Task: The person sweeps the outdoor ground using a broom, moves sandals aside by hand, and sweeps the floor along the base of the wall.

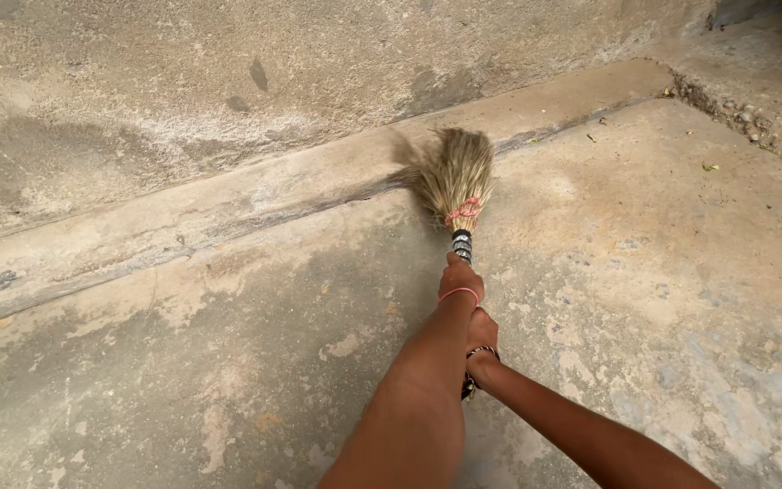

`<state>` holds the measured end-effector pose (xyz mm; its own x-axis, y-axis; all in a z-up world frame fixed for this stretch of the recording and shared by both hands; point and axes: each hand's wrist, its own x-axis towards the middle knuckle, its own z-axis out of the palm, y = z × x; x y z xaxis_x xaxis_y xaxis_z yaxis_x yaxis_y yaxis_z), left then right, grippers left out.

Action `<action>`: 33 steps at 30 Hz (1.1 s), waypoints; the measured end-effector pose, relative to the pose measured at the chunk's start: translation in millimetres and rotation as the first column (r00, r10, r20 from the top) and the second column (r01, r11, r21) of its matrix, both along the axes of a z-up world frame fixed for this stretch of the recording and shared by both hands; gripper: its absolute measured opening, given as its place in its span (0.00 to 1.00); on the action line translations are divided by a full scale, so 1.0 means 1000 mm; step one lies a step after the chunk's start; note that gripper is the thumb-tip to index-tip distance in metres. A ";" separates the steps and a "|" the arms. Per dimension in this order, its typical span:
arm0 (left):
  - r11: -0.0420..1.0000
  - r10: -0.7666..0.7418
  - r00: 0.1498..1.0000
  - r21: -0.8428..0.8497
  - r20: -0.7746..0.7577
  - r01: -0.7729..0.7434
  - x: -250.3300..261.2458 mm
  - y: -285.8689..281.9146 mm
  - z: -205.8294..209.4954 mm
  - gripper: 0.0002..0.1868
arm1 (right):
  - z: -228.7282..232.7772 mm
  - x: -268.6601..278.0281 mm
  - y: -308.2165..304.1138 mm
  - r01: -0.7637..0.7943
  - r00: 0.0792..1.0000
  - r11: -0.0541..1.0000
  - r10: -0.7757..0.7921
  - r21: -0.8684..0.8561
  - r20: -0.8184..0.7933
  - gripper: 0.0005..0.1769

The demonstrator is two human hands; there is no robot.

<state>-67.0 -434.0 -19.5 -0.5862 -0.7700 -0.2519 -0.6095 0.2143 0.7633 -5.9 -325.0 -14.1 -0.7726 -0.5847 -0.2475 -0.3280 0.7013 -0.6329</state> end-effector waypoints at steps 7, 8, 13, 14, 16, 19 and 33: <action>0.983 -0.176 0.956 -0.101 -0.234 0.156 0.024 0.019 0.104 0.28 | 0.023 0.003 -0.012 0.210 0.971 0.888 -0.237 -0.409 -0.015 0.17; 0.988 -0.137 0.946 -0.113 -0.294 0.108 0.029 0.019 0.114 0.29 | 0.028 -0.003 -0.011 0.104 0.975 0.926 -0.167 -0.362 -0.148 0.17; 0.948 0.308 0.883 0.032 -0.353 -0.317 0.049 0.014 0.130 0.25 | 0.062 -0.020 -0.001 -0.140 0.960 0.950 0.062 -0.278 -0.271 0.27; 0.890 0.447 0.838 0.065 -0.313 -0.450 0.053 0.012 0.128 0.23 | 0.070 -0.021 -0.001 -0.264 0.939 0.945 0.206 -0.195 -0.275 0.22; 0.827 0.562 0.800 0.134 -0.213 -0.545 0.063 0.005 0.119 0.22 | 0.082 -0.019 -0.005 -0.330 0.933 0.933 0.298 -0.143 -0.203 0.24; 0.725 0.671 0.742 0.224 -0.014 -0.651 0.071 -0.007 0.099 0.19 | 0.079 -0.010 -0.013 -0.404 0.912 0.912 0.396 -0.075 -0.103 0.22; 0.974 -0.215 0.976 0.068 0.010 0.214 0.010 -0.002 0.024 0.29 | 0.002 0.029 0.004 -0.181 0.820 0.980 0.198 -0.084 0.537 0.21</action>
<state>-57.3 -436.4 4.3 -0.7312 -0.6078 -0.3097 -0.5679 0.2909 0.7700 23.3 -320.8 -12.2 -0.3935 -0.7186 -0.5734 -0.0530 0.6404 -0.7662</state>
